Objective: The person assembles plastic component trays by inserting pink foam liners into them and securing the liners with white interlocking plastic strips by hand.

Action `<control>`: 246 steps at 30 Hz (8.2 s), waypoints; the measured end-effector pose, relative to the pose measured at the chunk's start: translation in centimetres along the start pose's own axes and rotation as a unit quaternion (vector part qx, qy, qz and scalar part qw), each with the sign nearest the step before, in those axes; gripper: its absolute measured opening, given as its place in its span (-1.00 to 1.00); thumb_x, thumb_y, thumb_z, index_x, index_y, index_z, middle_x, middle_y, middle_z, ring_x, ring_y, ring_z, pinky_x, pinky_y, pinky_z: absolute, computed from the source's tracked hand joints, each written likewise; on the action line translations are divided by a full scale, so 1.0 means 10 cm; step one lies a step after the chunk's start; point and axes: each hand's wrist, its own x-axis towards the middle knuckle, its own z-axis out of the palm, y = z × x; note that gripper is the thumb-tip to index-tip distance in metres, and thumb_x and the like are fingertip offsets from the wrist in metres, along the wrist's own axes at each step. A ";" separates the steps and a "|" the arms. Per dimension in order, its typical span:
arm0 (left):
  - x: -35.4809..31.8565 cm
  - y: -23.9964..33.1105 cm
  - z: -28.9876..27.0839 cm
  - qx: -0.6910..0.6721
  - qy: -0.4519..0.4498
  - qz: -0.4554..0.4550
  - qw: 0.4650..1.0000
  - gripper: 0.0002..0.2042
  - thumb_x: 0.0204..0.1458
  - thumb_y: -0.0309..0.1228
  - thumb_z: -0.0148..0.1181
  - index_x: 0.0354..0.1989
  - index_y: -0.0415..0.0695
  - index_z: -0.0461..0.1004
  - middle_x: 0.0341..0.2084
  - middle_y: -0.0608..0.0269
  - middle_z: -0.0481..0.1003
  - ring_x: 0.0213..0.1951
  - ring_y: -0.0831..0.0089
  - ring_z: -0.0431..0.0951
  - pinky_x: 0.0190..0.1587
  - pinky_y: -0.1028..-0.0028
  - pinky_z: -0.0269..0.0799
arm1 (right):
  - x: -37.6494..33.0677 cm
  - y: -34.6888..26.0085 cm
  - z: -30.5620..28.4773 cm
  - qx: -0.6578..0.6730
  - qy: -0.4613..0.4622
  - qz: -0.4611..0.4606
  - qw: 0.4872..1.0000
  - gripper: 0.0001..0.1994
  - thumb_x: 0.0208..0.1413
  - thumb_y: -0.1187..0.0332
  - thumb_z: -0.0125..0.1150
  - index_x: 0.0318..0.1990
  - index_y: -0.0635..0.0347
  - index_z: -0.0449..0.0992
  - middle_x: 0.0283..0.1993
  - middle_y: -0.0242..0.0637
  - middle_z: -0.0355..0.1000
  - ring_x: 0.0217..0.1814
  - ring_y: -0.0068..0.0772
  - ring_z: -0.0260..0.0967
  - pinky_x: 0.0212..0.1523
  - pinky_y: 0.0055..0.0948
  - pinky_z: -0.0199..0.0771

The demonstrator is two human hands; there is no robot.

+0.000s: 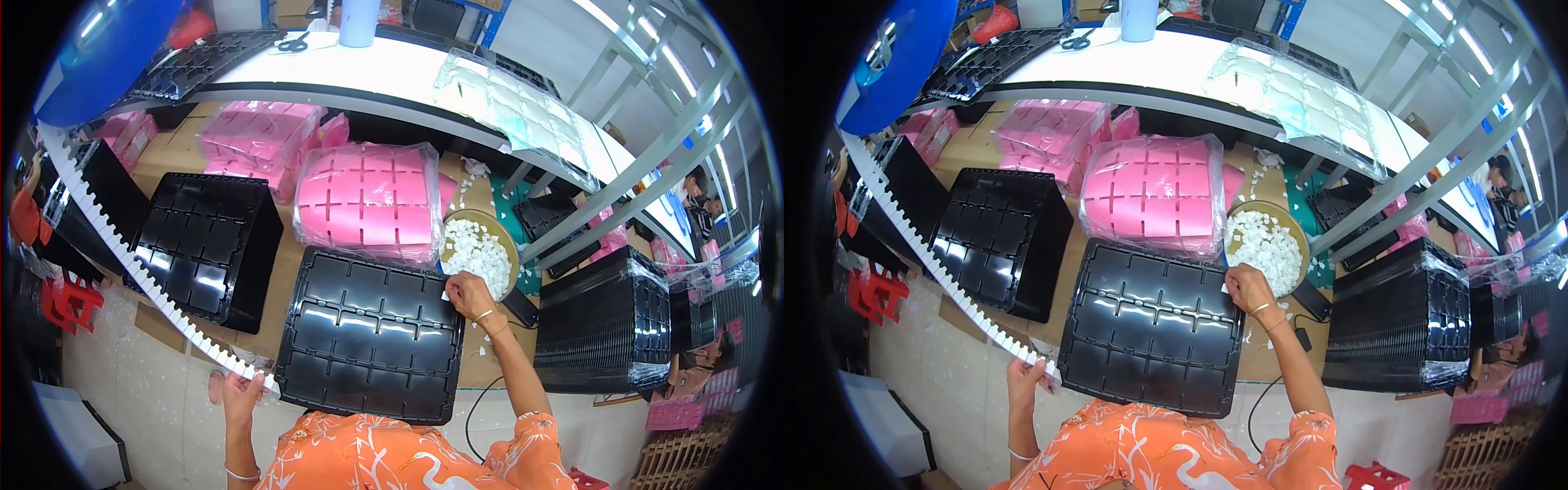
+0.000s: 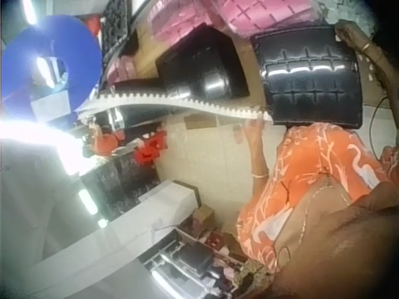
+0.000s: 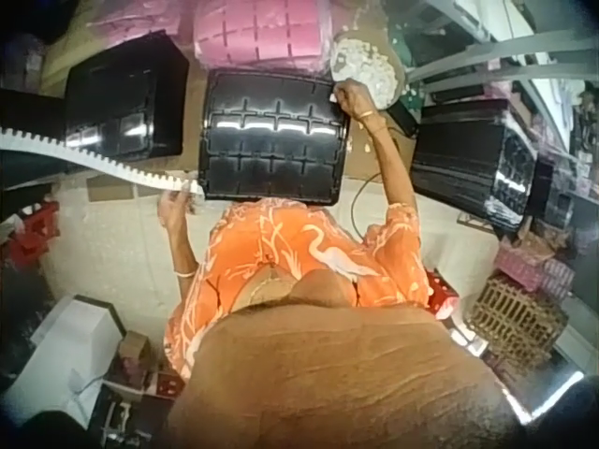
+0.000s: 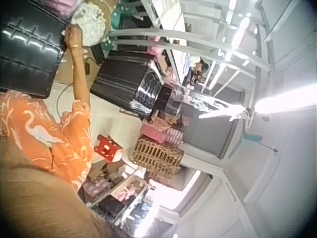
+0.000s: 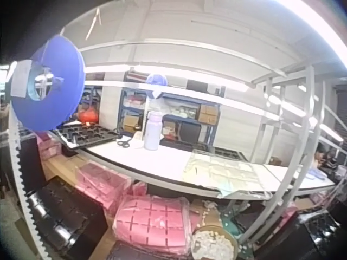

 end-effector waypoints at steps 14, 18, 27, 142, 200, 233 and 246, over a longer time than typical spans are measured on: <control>0.09 0.07 0.30 -0.002 -0.041 -0.028 0.999 -0.84 0.10 -0.48 0.32 -0.21 -0.24 0.51 -0.48 0.32 0.55 -0.53 0.63 0.48 -0.47 0.63 0.33 | -0.02 0.05 0.06 -0.035 0.003 -0.024 0.999 -0.95 -0.05 0.50 0.22 -0.40 0.25 0.49 -0.44 -0.08 0.43 -0.41 -0.01 0.43 -0.33 -0.19 0.47; 0.11 0.01 0.26 -0.008 -0.043 -0.008 0.999 -0.83 0.10 -0.48 0.32 -0.20 -0.24 0.50 -0.46 0.33 0.54 -0.52 0.65 0.46 -0.47 0.64 0.33 | -0.34 -0.58 0.36 0.010 -0.033 -0.135 0.990 -0.90 0.02 0.47 0.23 -0.30 0.21 0.49 -0.32 -0.06 0.44 -0.34 0.04 0.42 -0.31 -0.17 0.47; -0.02 0.24 0.36 -0.030 -0.094 -0.034 0.995 -0.84 0.11 -0.52 0.30 -0.17 -0.23 0.49 -0.41 0.34 0.54 -0.48 0.65 0.48 -0.45 0.66 0.36 | -0.68 -1.84 1.07 0.595 -0.303 0.050 0.743 -0.84 0.39 0.30 0.02 -0.06 0.19 0.40 -0.15 -0.45 0.38 -0.26 -0.69 0.24 -0.25 -0.64 0.31; 2.93 0.74 2.98 0.337 -0.177 0.514 0.769 -0.16 -0.18 -0.57 0.32 0.41 0.09 0.19 0.34 -0.19 0.17 0.35 -0.11 0.19 0.35 0.13 0.19 | 0.74 0.82 0.60 -0.027 0.223 0.099 0.969 -0.66 -0.13 0.38 0.43 -0.16 0.35 0.63 -0.19 0.08 0.57 -0.17 0.09 0.55 -0.08 -0.16 0.55; 0.72 0.05 0.92 -0.021 -0.153 0.006 0.988 -0.88 0.12 -0.56 0.22 -0.21 -0.28 0.44 -0.53 0.25 0.52 -0.60 0.55 0.47 -0.61 0.56 0.36 | -1.55 -1.17 0.18 0.213 0.127 0.158 0.956 -0.89 0.09 0.53 0.29 -0.22 0.26 0.60 -0.12 -0.19 0.52 -0.26 -0.46 0.53 -0.32 -0.56 0.55; 0.06 -0.14 0.60 -0.021 -0.099 -0.027 0.994 -0.74 0.16 -0.60 0.13 -0.01 -0.32 0.29 -0.39 0.03 0.61 -0.49 0.44 0.59 -0.53 0.48 0.52 | -1.93 -1.60 0.12 0.215 0.114 0.184 0.952 -0.90 0.08 0.58 0.29 -0.23 0.32 0.60 -0.16 -0.22 0.54 -0.22 -0.49 0.53 -0.28 -0.57 0.57; -0.03 -0.08 0.65 0.107 -0.077 0.067 0.989 -0.69 0.12 -0.59 0.14 0.03 -0.31 0.30 -0.23 0.05 0.56 -0.29 0.45 0.57 -0.29 0.51 0.48 | -2.04 -1.46 0.16 0.166 0.111 0.162 0.966 -0.88 0.05 0.55 0.31 -0.23 0.26 0.62 -0.12 -0.14 0.54 -0.17 -0.25 0.54 -0.18 -0.42 0.55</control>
